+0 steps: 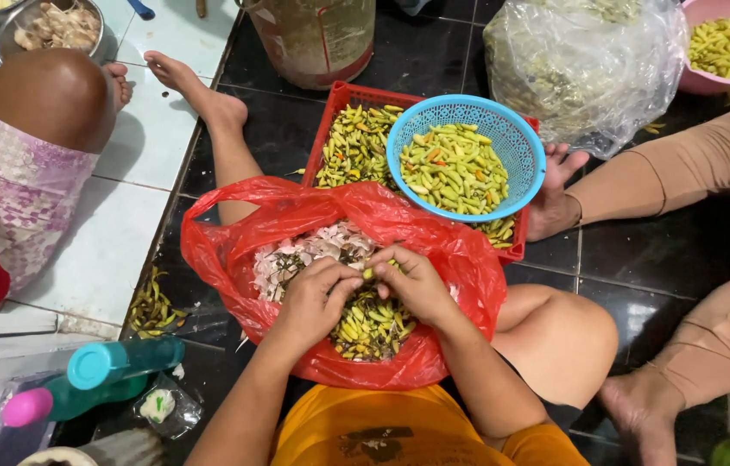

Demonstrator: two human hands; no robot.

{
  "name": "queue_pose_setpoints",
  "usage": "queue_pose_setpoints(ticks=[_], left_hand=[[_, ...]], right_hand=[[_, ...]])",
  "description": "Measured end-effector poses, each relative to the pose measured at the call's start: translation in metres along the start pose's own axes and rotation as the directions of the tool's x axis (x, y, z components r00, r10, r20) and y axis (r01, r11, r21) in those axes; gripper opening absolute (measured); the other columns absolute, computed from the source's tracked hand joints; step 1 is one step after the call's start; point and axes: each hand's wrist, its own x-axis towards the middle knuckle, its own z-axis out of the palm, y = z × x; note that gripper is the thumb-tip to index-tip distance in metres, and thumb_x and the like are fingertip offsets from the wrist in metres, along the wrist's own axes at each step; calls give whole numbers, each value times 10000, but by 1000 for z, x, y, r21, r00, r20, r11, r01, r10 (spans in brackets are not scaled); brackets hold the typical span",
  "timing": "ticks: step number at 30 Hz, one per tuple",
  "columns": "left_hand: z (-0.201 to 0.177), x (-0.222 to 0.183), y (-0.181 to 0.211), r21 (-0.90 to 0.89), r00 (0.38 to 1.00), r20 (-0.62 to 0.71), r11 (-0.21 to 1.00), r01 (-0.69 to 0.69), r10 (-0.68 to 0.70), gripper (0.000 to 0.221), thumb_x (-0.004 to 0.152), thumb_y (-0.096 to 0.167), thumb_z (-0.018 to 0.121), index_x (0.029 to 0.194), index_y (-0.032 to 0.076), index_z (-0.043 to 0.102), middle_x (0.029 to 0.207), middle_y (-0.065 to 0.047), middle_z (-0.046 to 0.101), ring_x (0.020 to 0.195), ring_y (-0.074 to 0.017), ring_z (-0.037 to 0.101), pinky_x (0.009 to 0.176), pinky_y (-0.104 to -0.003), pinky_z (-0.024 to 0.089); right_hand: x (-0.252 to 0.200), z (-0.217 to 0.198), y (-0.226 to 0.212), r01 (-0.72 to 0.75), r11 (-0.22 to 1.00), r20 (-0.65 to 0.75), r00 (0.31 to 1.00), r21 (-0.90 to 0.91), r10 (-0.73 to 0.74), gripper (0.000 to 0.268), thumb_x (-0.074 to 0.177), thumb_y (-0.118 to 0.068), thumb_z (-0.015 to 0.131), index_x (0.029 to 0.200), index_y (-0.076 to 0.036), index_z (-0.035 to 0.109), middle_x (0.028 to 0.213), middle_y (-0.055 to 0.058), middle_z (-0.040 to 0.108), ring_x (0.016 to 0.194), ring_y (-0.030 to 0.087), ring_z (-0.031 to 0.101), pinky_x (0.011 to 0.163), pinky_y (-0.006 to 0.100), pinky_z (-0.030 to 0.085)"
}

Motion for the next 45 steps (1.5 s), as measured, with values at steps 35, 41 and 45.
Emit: queue_pose_setpoints(ticks=[35, 41, 45], left_hand=[[22, -6, -62, 487, 938, 33, 825, 287, -345, 250, 763, 411, 784, 946, 244, 749, 1023, 43, 598, 1094, -238, 523, 954, -459, 371], [-8, -9, -11, 322, 985, -13, 932, 164, -169, 230, 810, 355, 792, 980, 218, 720, 1033, -4, 632, 1075, -272, 585, 914, -434, 431], [-11, -3, 11, 62, 993, -2, 992, 114, -114, 173, 864, 209, 783, 1001, 112, 740, 959, -115, 705, 969, -350, 696, 841, -434, 547]], right_hand=[[-2, -10, -33, -171, 916, -36, 980, 364, 197, 124, 994, -105, 616, 1094, -32, 603, 839, 155, 681, 535, 158, 632, 317, 116, 279], [-5, -1, -33, 79, 973, 10, 997, -215, -78, 230, 895, -110, 760, 1119, -67, 738, 801, 155, 730, 603, 176, 610, 495, 251, 400], [-8, 5, -16, 343, 804, 143, 939, -485, -314, 258, 847, -178, 827, 1101, -140, 804, 973, 111, 762, 917, 287, 734, 817, 399, 570]])
